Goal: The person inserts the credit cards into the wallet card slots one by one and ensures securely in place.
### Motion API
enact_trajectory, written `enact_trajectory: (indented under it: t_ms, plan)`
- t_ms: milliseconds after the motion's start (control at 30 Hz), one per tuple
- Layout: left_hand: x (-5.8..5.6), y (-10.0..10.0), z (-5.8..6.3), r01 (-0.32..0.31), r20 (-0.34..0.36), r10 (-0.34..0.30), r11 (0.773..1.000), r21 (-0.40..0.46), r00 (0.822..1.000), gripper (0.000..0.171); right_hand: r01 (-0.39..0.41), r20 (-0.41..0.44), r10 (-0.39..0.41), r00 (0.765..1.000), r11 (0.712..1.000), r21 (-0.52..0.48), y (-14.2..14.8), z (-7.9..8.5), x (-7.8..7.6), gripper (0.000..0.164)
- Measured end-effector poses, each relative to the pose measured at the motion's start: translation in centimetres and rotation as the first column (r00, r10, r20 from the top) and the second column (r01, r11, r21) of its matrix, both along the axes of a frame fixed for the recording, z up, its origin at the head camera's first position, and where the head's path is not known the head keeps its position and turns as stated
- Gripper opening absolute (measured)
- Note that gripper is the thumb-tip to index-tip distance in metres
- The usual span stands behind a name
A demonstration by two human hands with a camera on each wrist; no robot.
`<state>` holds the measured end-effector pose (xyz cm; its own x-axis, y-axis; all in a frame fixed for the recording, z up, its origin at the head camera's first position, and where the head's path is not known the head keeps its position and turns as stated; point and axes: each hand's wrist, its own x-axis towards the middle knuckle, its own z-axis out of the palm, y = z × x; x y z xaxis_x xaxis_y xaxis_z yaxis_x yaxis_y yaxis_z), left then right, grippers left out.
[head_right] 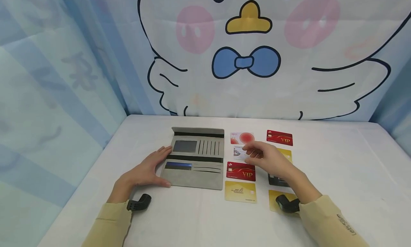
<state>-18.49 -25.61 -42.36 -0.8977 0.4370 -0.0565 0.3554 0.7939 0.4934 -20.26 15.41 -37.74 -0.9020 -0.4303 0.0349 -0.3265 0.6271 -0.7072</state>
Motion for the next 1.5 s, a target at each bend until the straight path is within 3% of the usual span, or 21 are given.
enact_trajectory:
  t_ms: [333,767,933,1233,1500]
  plan:
    - [0.0,-0.1,-0.1,-0.014,0.007,0.013,1.000,0.012,1.000,0.117,-0.008,0.006,0.007,1.000,0.998,0.055,2.6,-0.1,2.1,0.041]
    - [-0.1,-0.2,-0.1,-0.010,-0.005,0.010,1.000,0.013,1.000,0.117,0.088,0.120,-0.111,0.986,0.979,0.183,6.7,-0.8,5.7,0.051]
    - [0.0,-0.1,-0.2,-0.002,-0.004,0.002,1.000,0.017,1.000,0.117,0.077,0.124,-0.102,0.987,0.979,0.188,7.5,-1.2,6.8,0.052]
    - [0.0,-0.1,-0.3,-0.007,-0.012,0.007,1.000,0.009,1.000,0.118,0.091,0.084,-0.120,0.989,0.954,0.285,8.3,-1.9,7.8,0.059]
    - [0.0,0.0,-0.2,-0.002,-0.015,0.003,1.000,0.009,1.000,0.117,0.062,0.066,-0.089,0.994,0.940,0.336,8.7,-2.5,8.1,0.059]
